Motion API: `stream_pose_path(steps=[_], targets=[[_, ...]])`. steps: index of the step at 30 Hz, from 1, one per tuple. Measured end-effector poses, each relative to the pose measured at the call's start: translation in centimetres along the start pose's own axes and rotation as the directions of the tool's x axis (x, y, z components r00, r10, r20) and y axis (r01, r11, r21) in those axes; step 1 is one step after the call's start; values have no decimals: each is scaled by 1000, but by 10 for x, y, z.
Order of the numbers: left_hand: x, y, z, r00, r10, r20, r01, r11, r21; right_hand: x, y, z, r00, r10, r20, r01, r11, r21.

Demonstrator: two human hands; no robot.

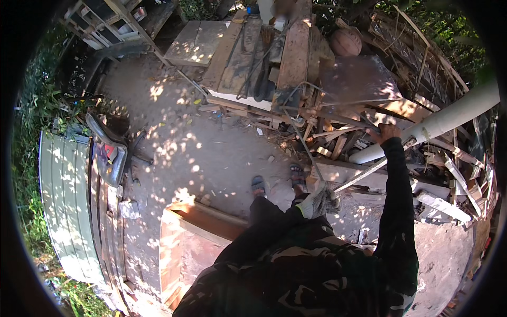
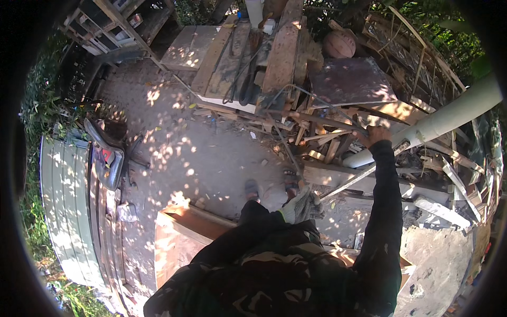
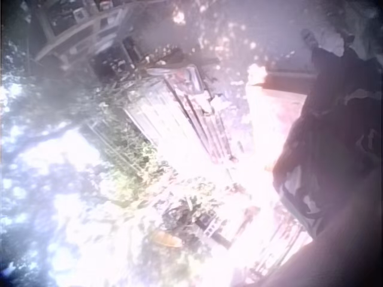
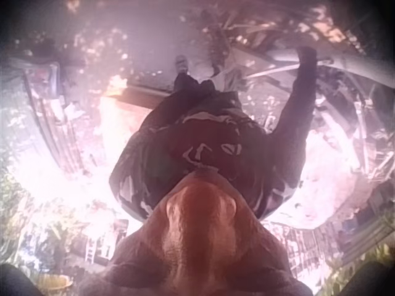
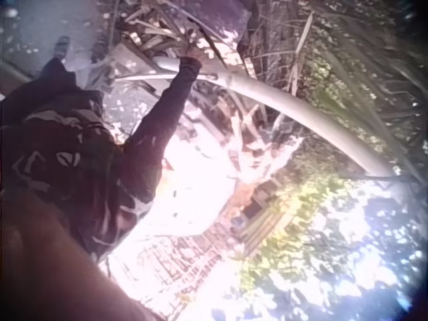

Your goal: The person uses a metal rod to pry and lift wooden boards from a pile of debris, moving them aside.

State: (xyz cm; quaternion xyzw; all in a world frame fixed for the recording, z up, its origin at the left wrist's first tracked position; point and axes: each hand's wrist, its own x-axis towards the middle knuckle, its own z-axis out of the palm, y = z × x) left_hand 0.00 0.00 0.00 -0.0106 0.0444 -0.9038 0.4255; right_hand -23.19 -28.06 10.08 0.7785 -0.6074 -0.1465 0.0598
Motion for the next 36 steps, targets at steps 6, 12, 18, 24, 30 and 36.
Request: stream_pose_path(steps=[6, 12, 18, 24, 30, 36], targets=[[27, -5, 7, 998, -33, -52, 36, 998, 44, -8, 28, -3, 972, -100, -214, 102, 995, 1], [18, -5, 5, 996, -19, -89, 25, 997, 68, 0, 28, -7, 996, -72, -49, 72, 997, -12], [8, 0, 12, 996, -13, -85, 18, 998, 63, -1, 12, -14, 977, -111, -180, 107, 994, -29], [4, -5, 4, 998, 11, -64, -8, 999, 33, -4, 7, -3, 988, -84, -128, 81, 996, -29], [-1, -3, 4, 998, 29, -63, -27, 999, 42, -37, -10, 24, 915, -53, -399, 80, 995, 51], [1, -7, 8, 977, 20, -213, -10, 999, 49, -66, -21, 4, 989, 89, -120, -71, 986, 149]])
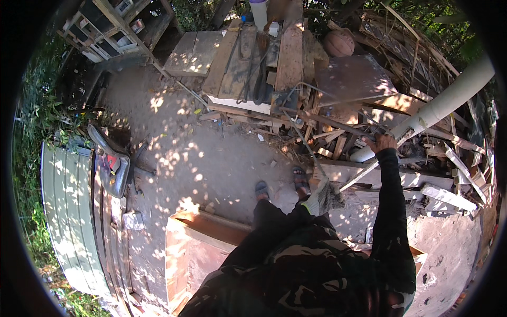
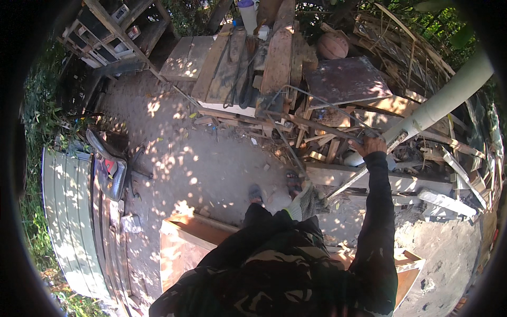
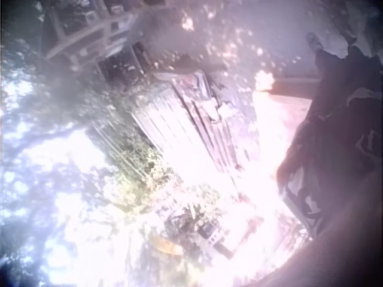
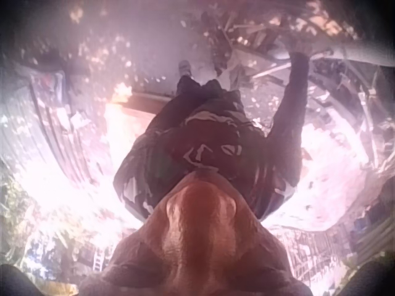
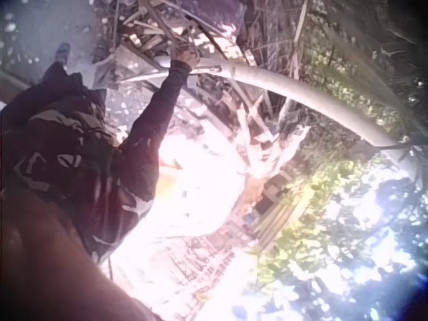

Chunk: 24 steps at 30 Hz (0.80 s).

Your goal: The person uses a metal rod to pry and lift wooden boards from a pile of debris, moving them aside.

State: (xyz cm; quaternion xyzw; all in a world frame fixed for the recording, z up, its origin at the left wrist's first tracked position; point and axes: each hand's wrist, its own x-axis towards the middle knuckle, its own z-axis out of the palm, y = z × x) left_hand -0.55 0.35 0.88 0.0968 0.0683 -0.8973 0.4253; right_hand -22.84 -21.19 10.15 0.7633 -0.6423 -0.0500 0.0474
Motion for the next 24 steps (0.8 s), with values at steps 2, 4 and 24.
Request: stream_pose_path(steps=[2, 4, 24], targets=[[-6, 1, 17, 998, 24, -63, -23, 999, 27, -4, -8, -3, 999, 20, -31, -20, 1000, 7], [-10, 3, 26, 994, 45, -103, -41, 998, 39, -7, -14, -3, 996, 32, -85, -31, 999, 12], [-78, 34, -58, 954, -299, -27, 300, 954, 22, -92, -81, 7, 934, 259, -247, -272, 962, -18]])
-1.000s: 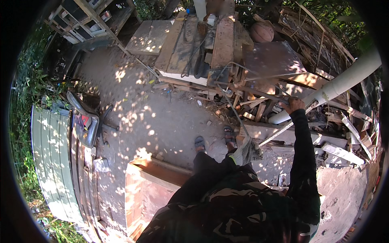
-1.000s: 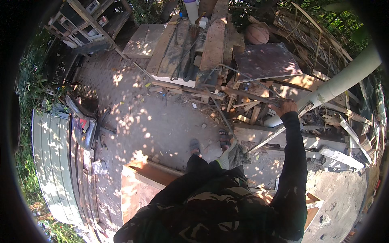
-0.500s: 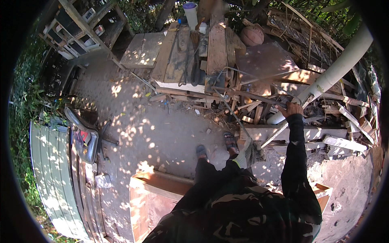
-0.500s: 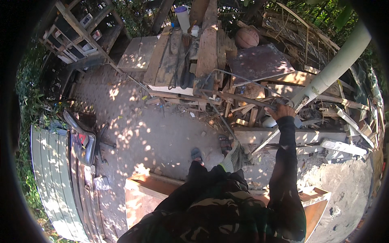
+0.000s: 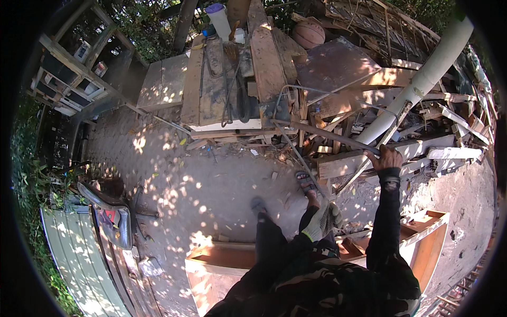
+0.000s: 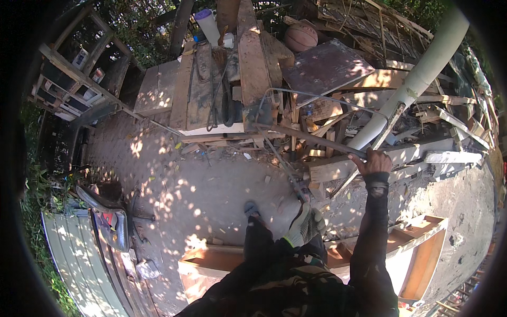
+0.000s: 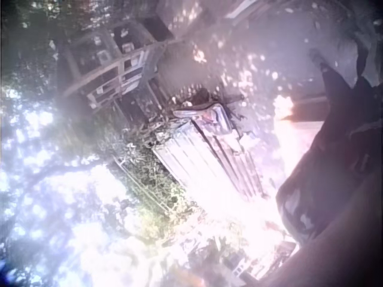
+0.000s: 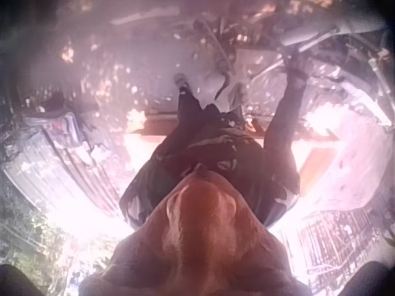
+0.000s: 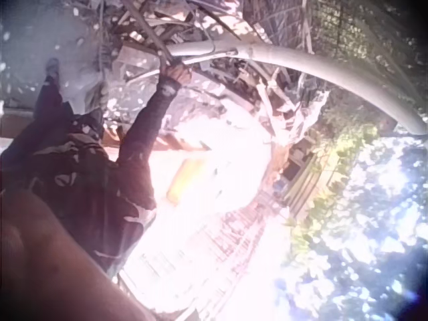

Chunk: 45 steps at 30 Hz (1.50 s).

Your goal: The person uses a metal rod to pry and lift wooden boards from a pile of debris, moving them aside.

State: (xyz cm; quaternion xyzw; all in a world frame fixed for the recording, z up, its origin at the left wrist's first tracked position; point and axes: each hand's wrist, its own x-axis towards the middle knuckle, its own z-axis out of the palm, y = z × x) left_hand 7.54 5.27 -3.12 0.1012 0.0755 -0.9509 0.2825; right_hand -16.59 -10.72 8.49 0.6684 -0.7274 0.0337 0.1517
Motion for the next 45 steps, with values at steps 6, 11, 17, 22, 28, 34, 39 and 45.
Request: stream_pose_path(steps=[6, 11, 17, 22, 28, 34, 39, 45], targets=[[-53, 23, -26, 994, -111, 21, 110, 993, 40, -69, -31, -9, 989, 104, -110, -104, 995, 1], [-104, 64, -45, 983, -177, 41, 170, 975, 144, -112, -79, -26, 969, 232, -86, -236, 971, -41], [-154, 114, -45, 973, -229, -3, 220, 930, 294, -159, -137, -43, 878, 479, 14, -476, 876, -82], [-181, 130, -31, 971, -138, -195, 204, 904, 375, -170, -180, -61, 809, 582, 88, -575, 813, -96], [-164, 108, -53, 956, -121, -268, 146, 986, 75, -158, -172, -92, 802, 572, 171, -562, 820, -107], [-171, 115, 0, 961, -38, -274, 95, 976, 198, -150, -154, -85, 788, 504, 354, -510, 856, -84], [-172, 114, 3, 961, -67, -267, 133, 963, 235, -135, -101, -51, 822, 345, 453, -371, 928, -31], [-170, 116, -3, 973, -93, -213, 132, 975, 180, -97, -37, -5, 922, 90, 376, -118, 992, 51]])
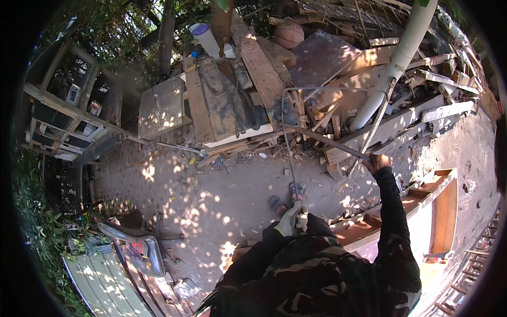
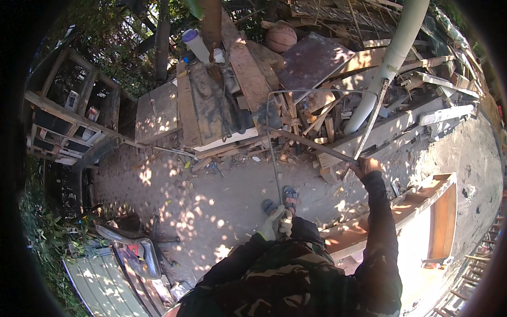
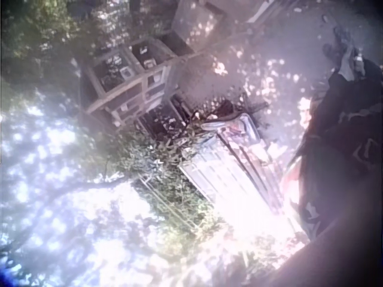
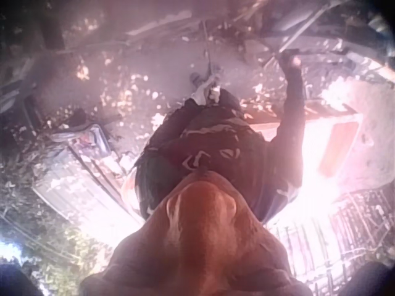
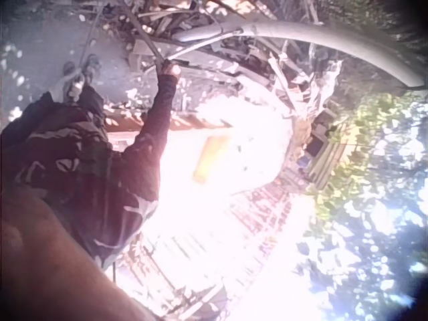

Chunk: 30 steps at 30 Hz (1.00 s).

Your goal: The person uses a metal rod to pry and lift wooden boards from a pile of debris, moving them aside.

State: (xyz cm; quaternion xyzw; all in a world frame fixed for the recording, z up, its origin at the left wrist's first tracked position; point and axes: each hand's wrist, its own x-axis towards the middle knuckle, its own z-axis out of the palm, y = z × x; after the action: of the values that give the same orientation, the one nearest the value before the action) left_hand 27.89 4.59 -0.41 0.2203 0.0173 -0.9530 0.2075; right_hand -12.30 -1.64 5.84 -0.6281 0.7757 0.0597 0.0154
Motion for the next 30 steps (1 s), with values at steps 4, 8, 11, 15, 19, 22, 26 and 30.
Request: stream_pose_path(steps=[4, 8, 11, 15, 19, 22, 26, 30], targets=[[0, 3, 1, 998, -59, 0, 59, 997, -57, -9, -1, 12, 999, 3, 47, -6, 998, 62], [-1, 1, -7, 994, -109, 12, 110, 986, -123, -37, -27, 23, 990, 86, 112, -96, 991, 93], [0, 2, -12, 991, -115, 69, 122, 988, -100, -59, -54, 17, 958, 226, 174, -241, 968, 67], [-3, 8, -15, 984, -114, 138, 129, 986, -103, -72, -72, 5, 954, 294, 52, -298, 950, 91], [-7, 14, -14, 983, -123, 136, 135, 988, -79, -84, -91, -6, 914, 407, 13, -407, 913, 32], [-19, 24, -7, 984, -137, 115, 144, 988, -55, -93, -105, -8, 890, 455, -17, -455, 891, -4], [-32, 38, -20, 976, -160, 146, 165, 986, -17, -105, -133, -21, 858, 513, -6, -512, 856, -72], [-49, 54, -35, 965, -214, 153, 212, 977, 28, -128, -158, -8, 816, 577, -14, -577, 815, -52]])
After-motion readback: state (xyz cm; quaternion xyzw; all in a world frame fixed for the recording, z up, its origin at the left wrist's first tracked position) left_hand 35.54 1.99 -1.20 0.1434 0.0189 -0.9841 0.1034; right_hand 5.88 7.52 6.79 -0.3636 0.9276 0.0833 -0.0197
